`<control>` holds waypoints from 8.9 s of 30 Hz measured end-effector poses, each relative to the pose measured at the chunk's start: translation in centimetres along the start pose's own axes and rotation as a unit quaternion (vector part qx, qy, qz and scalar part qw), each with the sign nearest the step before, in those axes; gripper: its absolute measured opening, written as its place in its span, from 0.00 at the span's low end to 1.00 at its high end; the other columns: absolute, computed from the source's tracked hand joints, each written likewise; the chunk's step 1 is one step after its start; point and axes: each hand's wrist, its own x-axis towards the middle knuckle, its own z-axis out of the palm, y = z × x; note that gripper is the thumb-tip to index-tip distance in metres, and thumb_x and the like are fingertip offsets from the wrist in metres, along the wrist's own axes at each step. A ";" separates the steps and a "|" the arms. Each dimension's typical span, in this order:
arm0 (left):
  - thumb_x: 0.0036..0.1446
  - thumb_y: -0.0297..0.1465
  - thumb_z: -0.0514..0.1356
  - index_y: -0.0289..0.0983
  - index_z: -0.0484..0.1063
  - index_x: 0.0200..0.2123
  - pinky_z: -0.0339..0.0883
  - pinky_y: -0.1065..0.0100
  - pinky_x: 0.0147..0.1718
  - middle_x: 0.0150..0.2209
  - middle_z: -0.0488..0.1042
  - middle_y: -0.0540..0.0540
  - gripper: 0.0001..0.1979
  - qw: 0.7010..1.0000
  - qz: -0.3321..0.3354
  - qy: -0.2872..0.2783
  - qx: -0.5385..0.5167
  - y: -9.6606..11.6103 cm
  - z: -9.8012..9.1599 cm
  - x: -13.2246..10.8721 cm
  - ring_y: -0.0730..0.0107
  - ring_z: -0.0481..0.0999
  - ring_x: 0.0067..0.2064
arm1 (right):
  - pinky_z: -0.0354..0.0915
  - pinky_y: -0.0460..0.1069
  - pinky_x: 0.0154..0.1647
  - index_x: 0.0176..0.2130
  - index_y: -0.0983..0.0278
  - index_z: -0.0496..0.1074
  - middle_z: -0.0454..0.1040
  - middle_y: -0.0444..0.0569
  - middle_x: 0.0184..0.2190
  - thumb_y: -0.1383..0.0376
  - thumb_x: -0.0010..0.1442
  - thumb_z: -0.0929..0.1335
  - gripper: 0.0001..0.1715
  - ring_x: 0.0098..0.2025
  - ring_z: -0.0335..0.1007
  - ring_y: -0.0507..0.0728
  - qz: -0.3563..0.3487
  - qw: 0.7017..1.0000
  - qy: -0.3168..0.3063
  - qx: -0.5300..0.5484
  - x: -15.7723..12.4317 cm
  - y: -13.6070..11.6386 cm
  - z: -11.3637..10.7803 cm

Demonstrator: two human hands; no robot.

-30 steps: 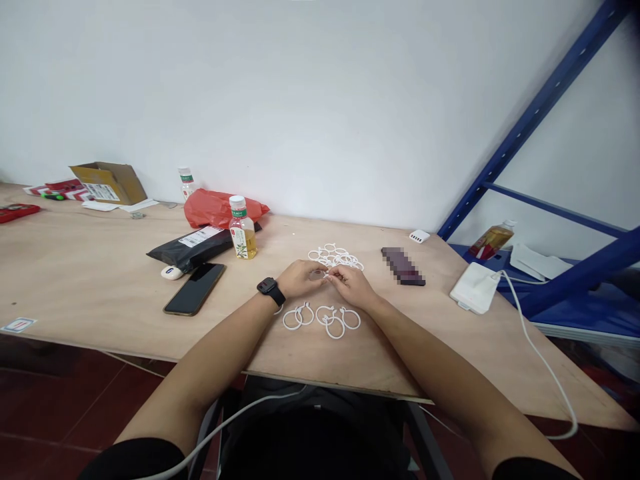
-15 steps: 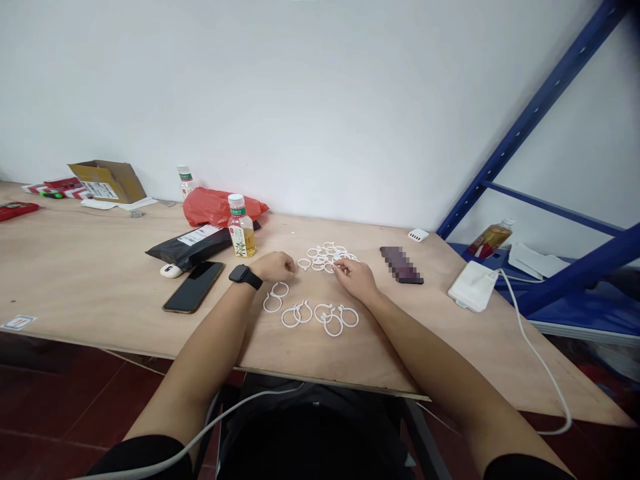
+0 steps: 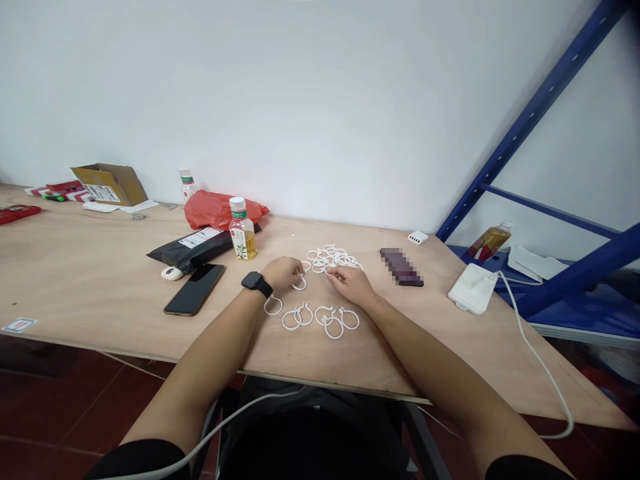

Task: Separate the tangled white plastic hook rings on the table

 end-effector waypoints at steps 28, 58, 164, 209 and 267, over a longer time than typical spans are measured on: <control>0.59 0.35 0.57 0.38 0.78 0.40 0.67 0.67 0.44 0.40 0.80 0.46 0.12 0.971 0.132 0.122 -0.159 3.9 2.1 0.0 0.66 0.77 0.42 | 0.64 0.49 0.38 0.38 0.61 0.73 0.77 0.47 0.33 0.62 0.64 0.64 0.09 0.35 0.72 0.56 -0.027 0.997 0.007 0.077 0.0 -1.4 -0.2; 0.45 0.41 0.63 0.36 0.73 0.34 0.59 0.72 0.23 0.27 0.77 0.46 0.16 0.977 -0.075 -0.194 -0.047 -1.0 -1.5 -1.1 0.69 0.73 0.25 | 0.65 0.51 0.40 0.39 0.60 0.76 0.77 0.48 0.38 0.63 0.61 0.65 0.10 0.34 0.71 0.56 0.034 0.995 0.089 0.009 0.4 -0.3 -0.4; 0.57 0.26 0.58 0.37 0.76 0.37 0.66 0.70 0.37 0.34 0.77 0.47 0.07 0.962 0.126 0.175 -0.169 3.8 2.3 0.1 0.71 0.74 0.35 | 0.66 0.51 0.45 0.49 0.59 0.74 0.78 0.50 0.41 0.61 0.65 0.63 0.15 0.42 0.73 0.57 -0.055 0.997 0.011 0.046 0.1 -1.5 0.1; 0.58 0.33 0.57 0.37 0.73 0.35 0.61 0.71 0.30 0.32 0.76 0.48 0.07 0.983 0.071 0.135 -0.099 3.0 1.4 -0.1 0.70 0.72 0.31 | 0.64 0.48 0.38 0.42 0.60 0.76 0.79 0.47 0.36 0.63 0.60 0.68 0.10 0.34 0.72 0.54 -0.056 0.998 -0.005 0.017 0.1 -1.8 0.1; 0.59 0.34 0.60 0.36 0.79 0.34 0.65 0.72 0.34 0.32 0.80 0.46 0.09 0.966 0.121 0.121 -0.192 3.1 2.0 0.3 0.71 0.75 0.33 | 0.65 0.50 0.39 0.39 0.60 0.75 0.77 0.47 0.32 0.65 0.64 0.64 0.10 0.36 0.72 0.56 -0.062 0.995 0.049 0.057 0.0 -1.8 0.1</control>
